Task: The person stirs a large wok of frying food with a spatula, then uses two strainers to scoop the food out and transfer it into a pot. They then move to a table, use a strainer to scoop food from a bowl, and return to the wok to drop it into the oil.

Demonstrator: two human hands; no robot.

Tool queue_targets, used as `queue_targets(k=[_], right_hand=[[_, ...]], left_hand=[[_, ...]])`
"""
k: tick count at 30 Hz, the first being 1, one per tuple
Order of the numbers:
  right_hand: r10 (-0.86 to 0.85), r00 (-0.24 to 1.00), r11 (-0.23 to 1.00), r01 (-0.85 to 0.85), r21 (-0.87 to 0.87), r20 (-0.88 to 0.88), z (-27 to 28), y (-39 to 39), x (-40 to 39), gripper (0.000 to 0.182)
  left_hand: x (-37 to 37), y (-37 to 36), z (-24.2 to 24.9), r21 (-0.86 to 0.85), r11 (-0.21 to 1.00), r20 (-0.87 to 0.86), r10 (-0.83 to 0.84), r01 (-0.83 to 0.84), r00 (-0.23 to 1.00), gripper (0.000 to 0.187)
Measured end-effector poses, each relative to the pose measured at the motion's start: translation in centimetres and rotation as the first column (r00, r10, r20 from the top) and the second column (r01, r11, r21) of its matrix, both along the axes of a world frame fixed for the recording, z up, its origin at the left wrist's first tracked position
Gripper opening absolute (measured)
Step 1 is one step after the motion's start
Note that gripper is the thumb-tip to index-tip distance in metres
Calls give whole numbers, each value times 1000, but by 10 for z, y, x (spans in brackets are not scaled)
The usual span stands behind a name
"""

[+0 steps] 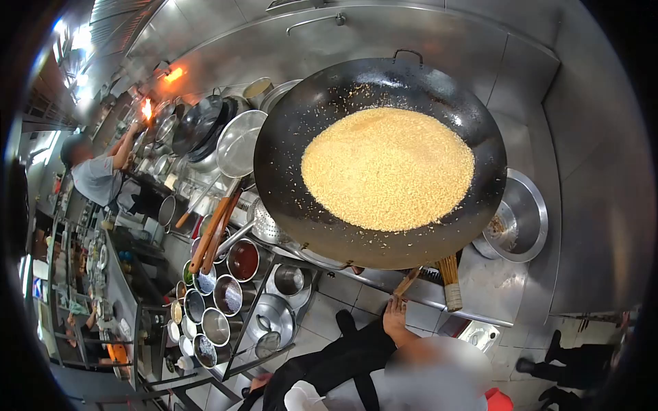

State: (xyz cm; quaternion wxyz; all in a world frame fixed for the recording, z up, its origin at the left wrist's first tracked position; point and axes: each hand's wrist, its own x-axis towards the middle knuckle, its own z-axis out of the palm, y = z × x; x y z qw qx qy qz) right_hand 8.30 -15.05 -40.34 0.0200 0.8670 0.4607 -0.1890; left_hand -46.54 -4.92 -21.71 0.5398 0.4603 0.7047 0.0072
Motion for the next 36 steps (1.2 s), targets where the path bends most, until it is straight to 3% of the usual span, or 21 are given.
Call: queue_targets(k=[1, 4, 7, 8, 9, 10, 11, 12, 16, 18, 20, 21, 22, 24, 27, 28, 29, 31, 33, 35, 36], right_hand=[[-67, 988, 993, 52, -109, -139, 11, -7, 2, 73], [-113, 976, 991, 99, -85, -186, 33, -15, 6, 74], [-59, 995, 985, 46, -165, -78, 34, -27, 7, 68], [-17, 1000, 999, 17, -39, 2, 2, -38, 5, 67], [14, 1000, 999, -14, -34, 0, 4, -40, 14, 67], [-10, 991, 994, -5, -108, -137, 12, -37, 18, 66], [-39, 963, 983, -11, -184, -268, 14, -28, 22, 65], [-86, 942, 995, 64, -78, -326, -6, -32, 25, 61], [-60, 980, 994, 40, -106, -187, 1, -4, 21, 61], [-11, 716, 895, -305, -327, -698, 19, 42, 27, 67], [266, 487, 956, -246, 161, -832, 66, 95, -12, 61], [197, 278, 978, -118, 170, -940, 100, 135, -36, 54], [144, 43, 989, 7, 145, -989, 139, 175, -60, 47], [137, -71, 990, 26, 135, -988, 247, 252, -91, 44], [86, -205, 990, 132, 59, -975, 307, 346, -127, 56], [5, -181, 983, 184, -28, -984, 315, 376, -140, 55], [8, -167, 981, 191, -24, -986, 313, 399, -154, 55], [-74, -195, 908, 392, -147, -978, 310, 442, -179, 51], [-140, -347, 892, 362, -270, -927, 310, 470, -203, 45], [-91, -515, 888, 345, -303, -853, 297, 485, -225, 41], [44, -702, 882, 361, -303, -710, 294, 493, -233, 37]], left_hand=[[0, 3, -2, -1, 1000, -10, 13, -13, 1000, 25], [10, 26, 8, -67, 983, 135, 181, -173, 974, 28], [88, 69, 119, 23, 1000, 200, -3, -2, 980, 30], [116, 80, 153, 41, 999, 221, -34, 25, 975, 30], [109, 98, 155, 78, 991, 277, -123, 105, 953, 28], [134, 109, 194, 47, 998, 307, -50, 37, 950, 28], [140, 125, 211, 181, 974, 266, -184, 138, 946, 29], [161, 139, 242, 202, 977, 316, -136, 74, 939, 28], [177, 226, 274, 683, 727, 172, -258, 74, 951, 23], [190, 268, 288, 821, 542, -62, -223, 177, 973, 27], [193, 311, 294, 866, 344, -288, -249, 363, 925, 34], [188, 337, 286, 864, 266, -362, -262, 428, 895, 38], [173, 371, 262, 825, 438, -237, -307, 357, 922, 45], [175, 405, 264, 666, 657, -68, -418, 354, 906, 56], [190, 434, 260, 367, 852, 115, -440, 373, 891, 60], [189, 450, 242, 179, 932, 438, -364, 316, 822, 58], [192, 460, 225, -19, 968, 669, -173, 249, 723, 49], [202, 469, 205, -298, 944, 747, 141, 138, 649, 33], [204, 477, 185, -331, 919, 828, 174, 213, 533, 28], [200, 484, 193, -287, 938, 828, 140, 195, 543, 28], [199, 479, 203, -252, 955, 823, 125, 159, 554, 28]])
